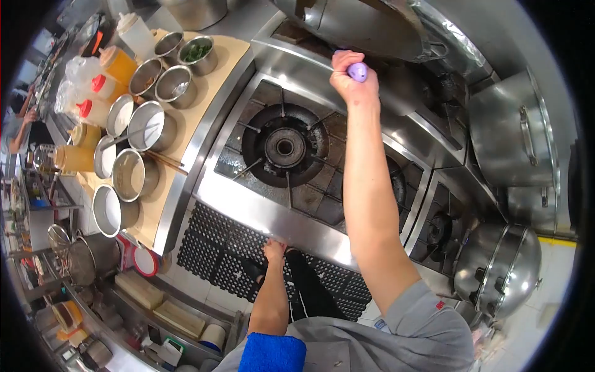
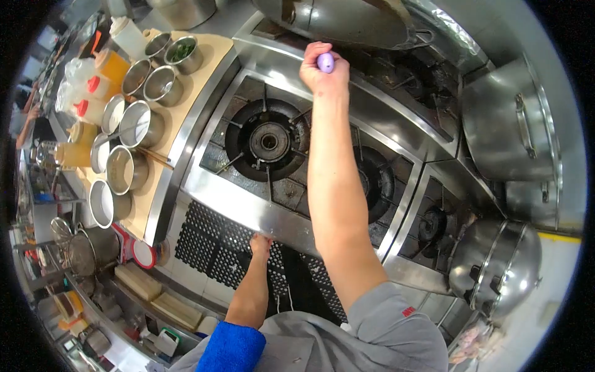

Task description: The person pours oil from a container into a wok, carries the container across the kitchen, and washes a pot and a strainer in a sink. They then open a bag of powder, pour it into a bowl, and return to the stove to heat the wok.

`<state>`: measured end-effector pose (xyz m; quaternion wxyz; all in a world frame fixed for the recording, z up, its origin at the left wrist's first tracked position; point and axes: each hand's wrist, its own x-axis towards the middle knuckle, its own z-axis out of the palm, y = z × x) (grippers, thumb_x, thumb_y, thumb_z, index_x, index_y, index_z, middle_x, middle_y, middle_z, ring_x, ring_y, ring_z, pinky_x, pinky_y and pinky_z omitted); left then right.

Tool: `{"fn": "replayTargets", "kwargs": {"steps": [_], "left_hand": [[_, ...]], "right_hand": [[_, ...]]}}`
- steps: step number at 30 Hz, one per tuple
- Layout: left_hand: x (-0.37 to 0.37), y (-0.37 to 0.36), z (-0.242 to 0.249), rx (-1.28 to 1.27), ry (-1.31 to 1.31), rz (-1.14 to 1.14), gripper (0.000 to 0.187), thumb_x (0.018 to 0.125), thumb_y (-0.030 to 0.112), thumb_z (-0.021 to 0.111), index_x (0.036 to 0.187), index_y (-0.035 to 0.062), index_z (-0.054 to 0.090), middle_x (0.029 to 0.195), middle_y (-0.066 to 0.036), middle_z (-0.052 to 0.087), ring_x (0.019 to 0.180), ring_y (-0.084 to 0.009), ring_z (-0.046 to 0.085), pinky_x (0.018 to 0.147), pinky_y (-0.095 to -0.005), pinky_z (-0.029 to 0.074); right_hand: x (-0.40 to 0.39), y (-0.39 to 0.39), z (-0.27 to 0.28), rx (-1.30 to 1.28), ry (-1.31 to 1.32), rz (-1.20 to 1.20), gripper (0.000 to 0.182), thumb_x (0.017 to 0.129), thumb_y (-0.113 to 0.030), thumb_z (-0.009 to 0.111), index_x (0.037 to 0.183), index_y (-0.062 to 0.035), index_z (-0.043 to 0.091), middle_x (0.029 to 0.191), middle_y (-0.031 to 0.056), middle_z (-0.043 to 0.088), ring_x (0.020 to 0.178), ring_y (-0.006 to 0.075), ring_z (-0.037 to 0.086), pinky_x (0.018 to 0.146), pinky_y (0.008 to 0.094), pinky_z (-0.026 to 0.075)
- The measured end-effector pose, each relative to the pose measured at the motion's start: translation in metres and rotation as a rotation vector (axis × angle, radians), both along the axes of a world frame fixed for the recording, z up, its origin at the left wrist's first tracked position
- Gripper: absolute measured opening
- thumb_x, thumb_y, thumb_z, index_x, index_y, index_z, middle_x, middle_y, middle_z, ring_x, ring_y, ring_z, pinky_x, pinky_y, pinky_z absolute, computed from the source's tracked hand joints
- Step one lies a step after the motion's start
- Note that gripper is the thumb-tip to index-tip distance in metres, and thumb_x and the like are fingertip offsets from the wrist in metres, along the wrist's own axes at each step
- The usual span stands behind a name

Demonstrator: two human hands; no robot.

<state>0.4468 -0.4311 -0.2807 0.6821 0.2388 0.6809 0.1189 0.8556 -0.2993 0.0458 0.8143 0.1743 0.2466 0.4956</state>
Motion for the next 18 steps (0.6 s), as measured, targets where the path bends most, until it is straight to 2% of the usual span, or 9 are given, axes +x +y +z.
{"fn": "replayTargets", "kwargs": {"steps": [2,8,9,15,18], "left_hand": [[0.006,0.004,0.015,-0.016,0.003,0.012,0.025,0.092,0.017,0.037,0.097,0.0017,0.055,0.082,-0.006,0.059,0.07,-0.0147,0.057,0.061,-0.0255,0.05],[0.007,0.004,0.023,0.021,0.002,-0.001,0.028,0.093,0.019,0.038,0.094,-0.0022,0.055,0.081,-0.009,0.06,0.067,-0.0161,0.059,0.057,-0.0241,0.051],[0.006,0.005,0.027,-0.013,-0.029,0.054,0.029,0.094,0.021,0.037,0.095,-0.0029,0.055,0.081,-0.01,0.061,0.066,-0.017,0.06,0.056,-0.0245,0.051],[0.003,0.007,0.023,-0.062,-0.057,0.013,0.035,0.096,0.027,0.035,0.097,-0.0019,0.054,0.081,-0.011,0.062,0.065,-0.0171,0.059,0.055,-0.0245,0.05],[0.0,0.009,0.024,-0.082,-0.136,0.014,0.035,0.096,0.027,0.034,0.093,-0.0002,0.056,0.081,-0.009,0.062,0.062,-0.0152,0.058,0.054,-0.0236,0.049]], "right_hand": [[0.008,-0.002,-0.005,0.005,0.027,0.093,0.01,0.067,-0.002,0.038,0.071,0.0033,0.046,0.062,0.0092,0.048,0.049,0.018,0.055,0.044,0.0258,0.053],[0.014,-0.001,-0.011,-0.054,0.015,0.103,0.012,0.068,-0.004,0.041,0.074,0.004,0.046,0.062,0.0082,0.049,0.05,0.0164,0.054,0.044,0.0261,0.053],[0.014,0.002,-0.013,-0.063,0.011,0.089,0.01,0.07,-0.005,0.04,0.073,0.0032,0.045,0.062,0.0075,0.049,0.05,0.0158,0.054,0.044,0.0251,0.052],[0.014,0.01,-0.016,-0.127,-0.113,0.108,0.007,0.072,-0.004,0.04,0.071,0.0015,0.044,0.061,0.0065,0.046,0.047,0.0133,0.051,0.042,0.0233,0.05],[0.017,0.009,-0.019,-0.06,-0.051,0.184,0.006,0.072,-0.003,0.041,0.072,0.0012,0.045,0.062,0.0058,0.046,0.046,0.0125,0.049,0.041,0.0232,0.049]]}}
